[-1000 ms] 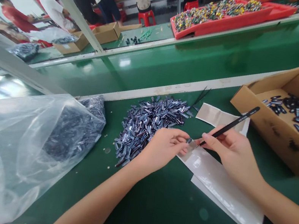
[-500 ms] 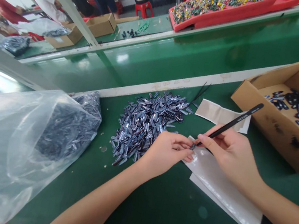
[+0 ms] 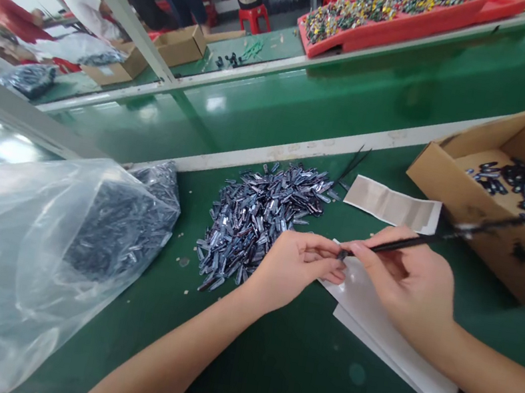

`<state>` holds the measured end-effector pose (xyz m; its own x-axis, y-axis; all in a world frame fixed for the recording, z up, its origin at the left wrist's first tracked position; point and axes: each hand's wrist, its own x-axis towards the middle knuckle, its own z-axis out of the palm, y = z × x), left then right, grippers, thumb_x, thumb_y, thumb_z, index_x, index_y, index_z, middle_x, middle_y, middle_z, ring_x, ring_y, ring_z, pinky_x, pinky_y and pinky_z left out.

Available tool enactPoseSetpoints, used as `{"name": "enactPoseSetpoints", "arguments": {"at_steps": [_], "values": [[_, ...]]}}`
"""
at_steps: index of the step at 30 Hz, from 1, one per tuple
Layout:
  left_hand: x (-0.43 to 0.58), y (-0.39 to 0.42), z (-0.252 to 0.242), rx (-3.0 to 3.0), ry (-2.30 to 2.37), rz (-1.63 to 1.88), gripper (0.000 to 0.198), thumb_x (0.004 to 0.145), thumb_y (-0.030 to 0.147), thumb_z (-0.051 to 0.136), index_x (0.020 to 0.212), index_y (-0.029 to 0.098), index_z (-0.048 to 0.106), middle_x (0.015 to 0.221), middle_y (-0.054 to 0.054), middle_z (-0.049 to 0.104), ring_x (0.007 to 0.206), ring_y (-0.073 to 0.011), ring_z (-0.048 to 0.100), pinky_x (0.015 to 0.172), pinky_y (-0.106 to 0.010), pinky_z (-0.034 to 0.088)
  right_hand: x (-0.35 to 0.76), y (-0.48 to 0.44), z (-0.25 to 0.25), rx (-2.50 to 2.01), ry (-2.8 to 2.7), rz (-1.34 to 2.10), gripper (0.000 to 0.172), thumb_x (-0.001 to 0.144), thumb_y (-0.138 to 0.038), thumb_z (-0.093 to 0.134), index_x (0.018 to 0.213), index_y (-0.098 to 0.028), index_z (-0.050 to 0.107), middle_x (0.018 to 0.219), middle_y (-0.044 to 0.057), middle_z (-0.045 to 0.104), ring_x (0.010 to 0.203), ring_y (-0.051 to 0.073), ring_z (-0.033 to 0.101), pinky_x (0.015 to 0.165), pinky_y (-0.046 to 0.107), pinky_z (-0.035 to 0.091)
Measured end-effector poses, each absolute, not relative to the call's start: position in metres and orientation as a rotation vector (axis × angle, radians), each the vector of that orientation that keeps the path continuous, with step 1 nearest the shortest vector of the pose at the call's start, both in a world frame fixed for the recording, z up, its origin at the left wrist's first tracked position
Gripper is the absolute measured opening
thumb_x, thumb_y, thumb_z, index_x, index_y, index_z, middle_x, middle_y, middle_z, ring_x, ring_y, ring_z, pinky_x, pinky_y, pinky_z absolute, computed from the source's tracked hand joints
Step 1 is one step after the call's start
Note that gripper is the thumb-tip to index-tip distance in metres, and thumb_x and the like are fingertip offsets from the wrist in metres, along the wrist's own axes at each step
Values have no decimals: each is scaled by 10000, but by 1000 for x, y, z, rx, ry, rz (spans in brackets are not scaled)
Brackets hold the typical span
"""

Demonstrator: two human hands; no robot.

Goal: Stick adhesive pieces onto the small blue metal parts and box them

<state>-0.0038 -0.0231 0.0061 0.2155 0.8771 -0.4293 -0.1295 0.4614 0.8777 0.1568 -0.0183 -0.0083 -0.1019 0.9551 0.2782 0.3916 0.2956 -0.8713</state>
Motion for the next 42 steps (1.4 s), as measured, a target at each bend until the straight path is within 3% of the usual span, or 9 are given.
{"name": "enactPoseSetpoints", "arguments": {"at_steps": [7, 13, 17, 20, 23, 25, 27, 30, 42], "values": [[0, -24, 9, 883, 1174, 892, 93, 724, 142, 675, 791, 79, 661, 671, -37, 682, 593, -121, 677, 632, -230, 590, 158, -26, -16, -945, -1682, 724, 156, 808, -120, 617, 835, -271, 591, 789, 19, 672, 837, 220, 703, 675, 345, 579], [-10, -10, 18, 1345, 1312, 870, 110, 733, 157, 634, 811, 93, 679, 716, -61, 704, 643, -148, 688, 640, -246, 584, 159, -16, -7, -1155, -1291, 1065, 51, 845, -276, 615, 839, -264, 566, 818, 41, 684, 778, 229, 713, 699, 376, 596], [21, 39, 61, 2024, 1317, 930, 147, 729, 147, 573, 724, 59, 690, 687, -47, 697, 731, -142, 681, 655, -185, 512, 158, -5, -13, -1223, -1208, 1316, 189, 791, -361, 673, 796, -220, 547, 645, 6, 663, 576, 199, 689, 567, 336, 587], [75, 78, 99, 2456, 1178, 1024, 637, 761, 283, 125, 723, -70, 654, 718, 20, 634, 860, -142, 638, 636, -196, 349, 157, -2, -18, -1274, -1355, 1399, 211, 781, -353, 669, 749, -202, 524, 498, -20, 618, 418, 154, 598, 432, 274, 508], [112, 92, 118, 2646, 1244, 960, 834, 482, 188, -249, 590, -175, 494, 831, 28, 544, 951, -125, 555, 524, -281, 267, 156, -3, -19, -1273, -1417, 1388, 181, 798, -316, 633, 726, -214, 501, 473, -27, 614, 399, 153, 581, 425, 273, 486], [109, 82, 113, 2664, 1319, 865, 745, 649, 209, -169, 573, -96, 507, 968, 19, 597, 1000, -134, 559, 585, -283, 291, 156, -3, -20, -1284, -1450, 1355, 169, 801, -282, 604, 692, -220, 490, 462, -30, 607, 394, 159, 586, 432, 279, 481], [84, 59, 96, 2659, 1368, 768, 481, 859, 219, 191, 696, 28, 600, 1107, -13, 628, 1011, -154, 582, 705, -273, 382, 156, -2, -20, -1302, -1501, 1296, 165, 780, -219, 584, 655, -223, 478, 448, -36, 594, 390, 158, 586, 441, 276, 472], [33, 16, 61, 2597, 1401, 432, 169, 842, 107, 478, 847, 104, 646, 911, -69, 642, 899, -185, 605, 789, -308, 472, 157, -1, -22, -1291, -1563, 1246, 122, 762, -161, 566, 685, -219, 492, 471, -44, 598, 413, 153, 590, 455, 268, 463], [-12, -35, 3, 2322, 1387, 256, 255, 898, 114, 432, 890, 163, 682, 944, -58, 641, 892, -181, 580, 849, -347, 471, 156, -1, -17, -1366, -1625, 1280, 153, 830, -275, 593, 703, -218, 528, 475, -38, 581, 436, 151, 570, 477, 274, 430]]}}
